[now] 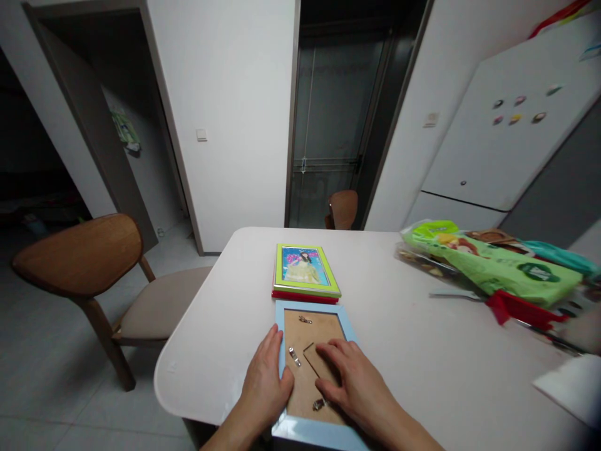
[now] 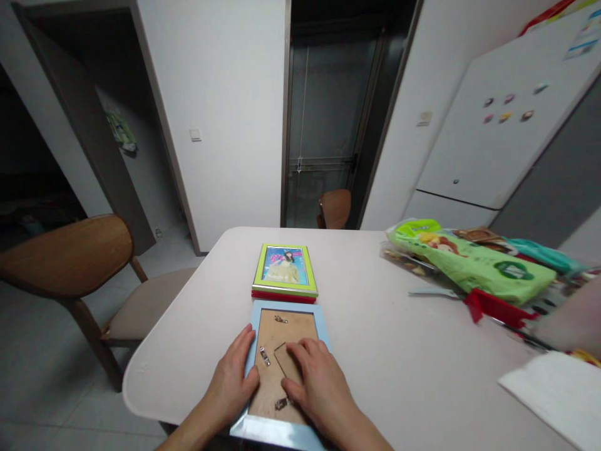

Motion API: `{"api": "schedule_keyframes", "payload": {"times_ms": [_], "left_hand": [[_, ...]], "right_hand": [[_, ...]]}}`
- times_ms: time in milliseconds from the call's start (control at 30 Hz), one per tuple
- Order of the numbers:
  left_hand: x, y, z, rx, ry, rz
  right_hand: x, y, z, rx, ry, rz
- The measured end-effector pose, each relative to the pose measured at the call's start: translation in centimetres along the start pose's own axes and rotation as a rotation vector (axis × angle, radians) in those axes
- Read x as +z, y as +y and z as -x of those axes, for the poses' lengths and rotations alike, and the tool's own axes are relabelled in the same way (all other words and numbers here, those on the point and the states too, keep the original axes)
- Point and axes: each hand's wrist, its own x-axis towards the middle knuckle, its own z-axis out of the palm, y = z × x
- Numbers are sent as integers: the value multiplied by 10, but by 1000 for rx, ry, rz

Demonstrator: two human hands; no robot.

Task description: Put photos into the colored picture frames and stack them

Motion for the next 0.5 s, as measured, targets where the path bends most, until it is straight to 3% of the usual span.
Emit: {"api": "schedule_keyframes", "payload": {"times_ms": [167, 300, 433, 500], "left_hand": [[-4, 7, -3, -86, 40, 161], [-11, 27, -12, -218, 160, 521], [-28, 32, -16, -376, 2, 792], [-39, 18, -16, -590, -37, 875]], "right_hand": [[-4, -2, -8, -3, 49, -5], [-20, -19, -4, -10, 142, -18], [-36, -31, -1, -79, 197, -141], [-41, -20, -3, 15, 232, -118]]}}
